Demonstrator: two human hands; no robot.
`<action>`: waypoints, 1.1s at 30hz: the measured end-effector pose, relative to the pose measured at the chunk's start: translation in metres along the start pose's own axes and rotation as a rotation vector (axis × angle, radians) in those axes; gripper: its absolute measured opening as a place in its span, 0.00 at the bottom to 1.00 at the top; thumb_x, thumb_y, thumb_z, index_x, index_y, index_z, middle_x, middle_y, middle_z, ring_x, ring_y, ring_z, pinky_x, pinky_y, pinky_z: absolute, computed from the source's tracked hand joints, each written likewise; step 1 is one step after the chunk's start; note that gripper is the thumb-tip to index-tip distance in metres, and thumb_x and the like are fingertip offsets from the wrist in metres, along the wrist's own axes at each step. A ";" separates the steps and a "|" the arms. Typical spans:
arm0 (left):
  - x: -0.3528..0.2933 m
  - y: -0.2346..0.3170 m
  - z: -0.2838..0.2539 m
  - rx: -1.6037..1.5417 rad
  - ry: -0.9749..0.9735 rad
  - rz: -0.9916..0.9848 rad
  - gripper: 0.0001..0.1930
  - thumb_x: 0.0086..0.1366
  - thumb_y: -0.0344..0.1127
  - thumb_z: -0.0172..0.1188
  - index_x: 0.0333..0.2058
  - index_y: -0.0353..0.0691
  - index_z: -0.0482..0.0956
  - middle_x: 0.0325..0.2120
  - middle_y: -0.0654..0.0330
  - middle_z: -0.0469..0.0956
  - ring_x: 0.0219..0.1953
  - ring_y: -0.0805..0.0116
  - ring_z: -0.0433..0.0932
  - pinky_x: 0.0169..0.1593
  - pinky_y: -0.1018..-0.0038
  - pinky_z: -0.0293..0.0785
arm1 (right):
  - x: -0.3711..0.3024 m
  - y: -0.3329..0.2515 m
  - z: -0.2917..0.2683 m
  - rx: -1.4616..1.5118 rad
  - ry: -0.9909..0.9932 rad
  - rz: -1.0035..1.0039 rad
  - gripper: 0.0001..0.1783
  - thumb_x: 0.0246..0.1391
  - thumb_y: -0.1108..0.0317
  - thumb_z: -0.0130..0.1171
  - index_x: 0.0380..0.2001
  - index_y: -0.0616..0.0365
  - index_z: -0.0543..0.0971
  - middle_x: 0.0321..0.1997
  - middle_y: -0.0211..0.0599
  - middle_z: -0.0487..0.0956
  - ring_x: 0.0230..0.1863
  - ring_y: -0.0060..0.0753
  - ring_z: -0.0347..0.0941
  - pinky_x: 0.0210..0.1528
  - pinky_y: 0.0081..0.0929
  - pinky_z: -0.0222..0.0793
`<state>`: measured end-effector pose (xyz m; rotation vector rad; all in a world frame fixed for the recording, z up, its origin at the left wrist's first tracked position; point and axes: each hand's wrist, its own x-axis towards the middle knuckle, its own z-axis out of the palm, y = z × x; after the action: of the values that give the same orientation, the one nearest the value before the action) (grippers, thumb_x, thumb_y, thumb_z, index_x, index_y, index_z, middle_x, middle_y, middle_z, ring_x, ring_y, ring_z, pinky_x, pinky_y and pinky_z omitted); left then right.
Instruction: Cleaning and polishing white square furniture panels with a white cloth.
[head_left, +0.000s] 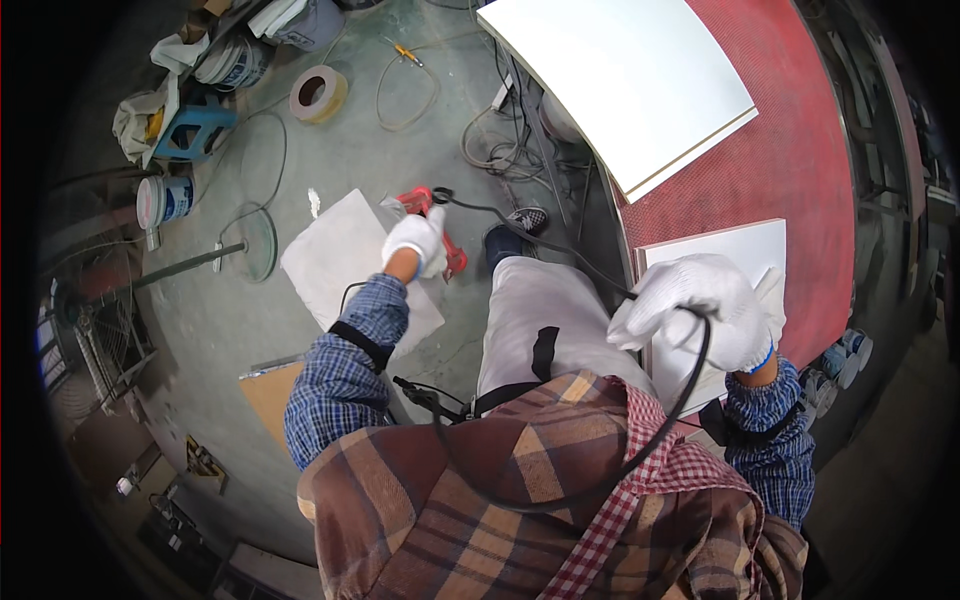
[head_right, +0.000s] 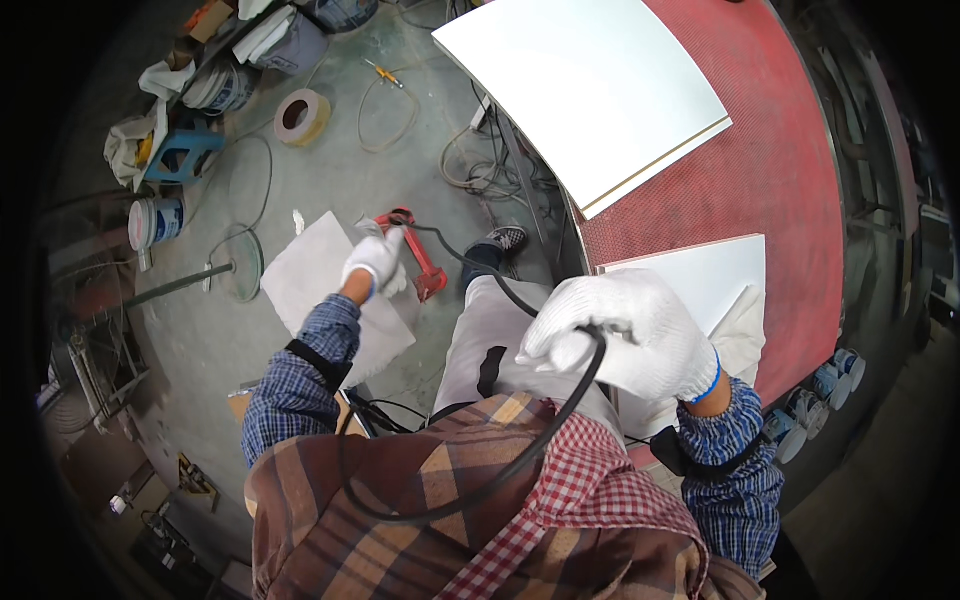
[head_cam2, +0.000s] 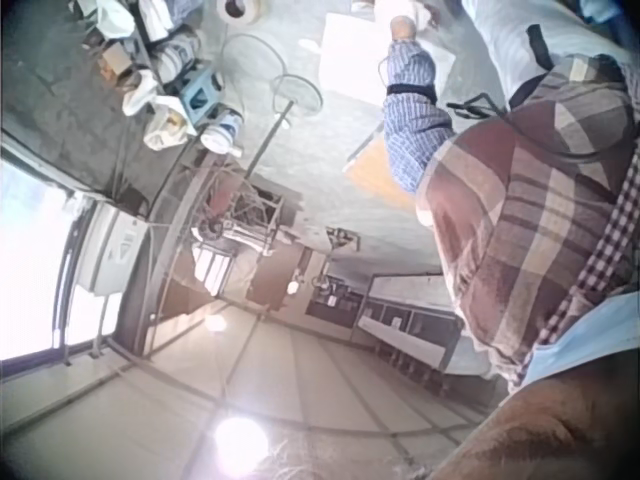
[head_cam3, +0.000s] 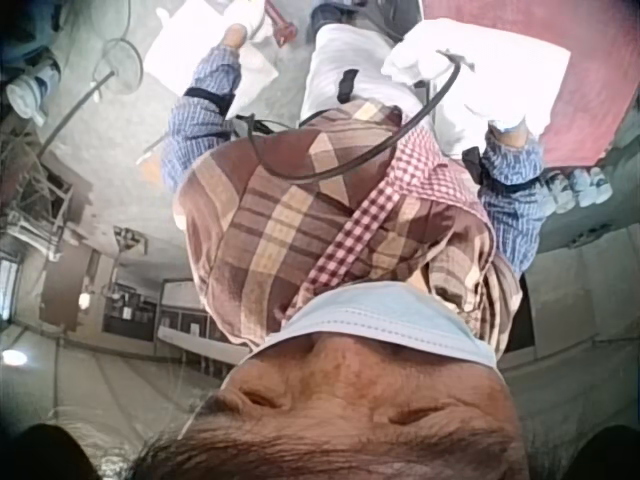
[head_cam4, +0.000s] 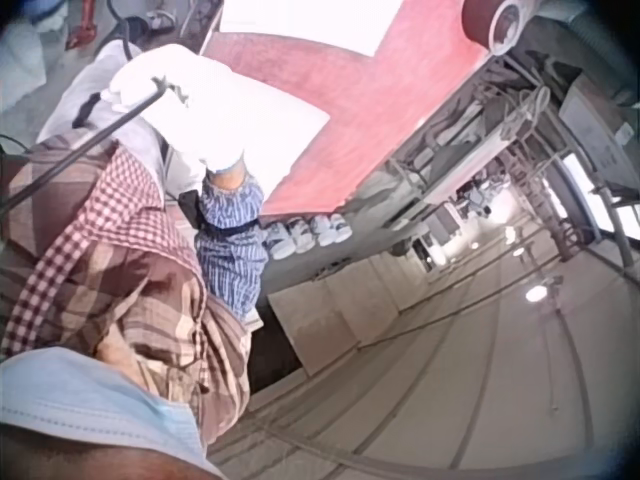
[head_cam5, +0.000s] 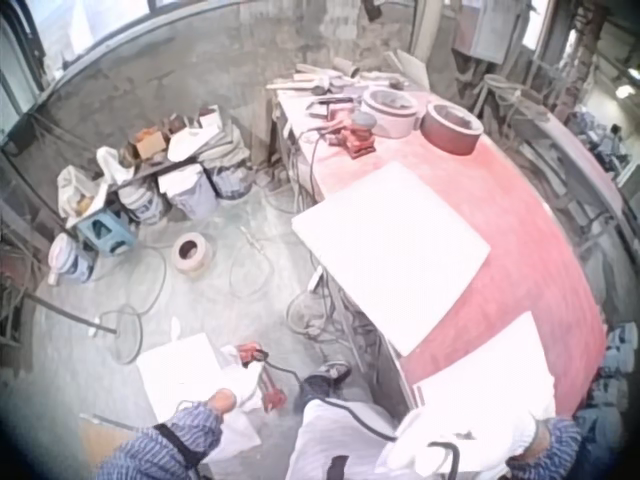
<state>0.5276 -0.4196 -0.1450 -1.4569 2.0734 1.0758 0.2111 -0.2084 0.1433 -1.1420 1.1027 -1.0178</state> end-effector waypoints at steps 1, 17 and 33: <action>0.019 -0.070 -0.003 -0.422 0.082 -0.162 0.30 0.76 0.53 0.41 0.34 0.28 0.80 0.25 0.43 0.84 0.23 0.52 0.84 0.31 0.61 0.82 | 0.006 -0.009 0.008 -0.194 -0.137 -0.067 0.08 0.65 0.71 0.56 0.41 0.62 0.83 0.38 0.43 0.85 0.35 0.32 0.84 0.39 0.27 0.80; -0.108 0.160 -0.311 -0.514 0.685 1.034 0.15 0.66 0.14 0.49 0.50 0.26 0.76 0.42 0.52 0.79 0.42 0.65 0.82 0.51 0.70 0.81 | 0.030 -0.022 -0.040 -1.515 0.144 0.136 0.35 0.49 0.80 0.55 0.62 0.42 0.76 0.64 0.46 0.76 0.47 0.53 0.81 0.47 0.43 0.79; -0.128 0.242 -0.247 -0.217 -0.467 1.298 0.15 0.65 0.31 0.66 0.46 0.26 0.82 0.38 0.52 0.86 0.36 0.68 0.85 0.41 0.71 0.82 | 0.081 -0.094 -0.023 -0.818 0.190 -0.741 0.27 0.59 0.78 0.58 0.62 0.56 0.77 0.51 0.41 0.82 0.48 0.46 0.77 0.51 0.32 0.75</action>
<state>0.3833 -0.4893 0.1873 0.3311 2.4623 1.8375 0.1976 -0.3043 0.2244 -2.2605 1.3250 -1.2838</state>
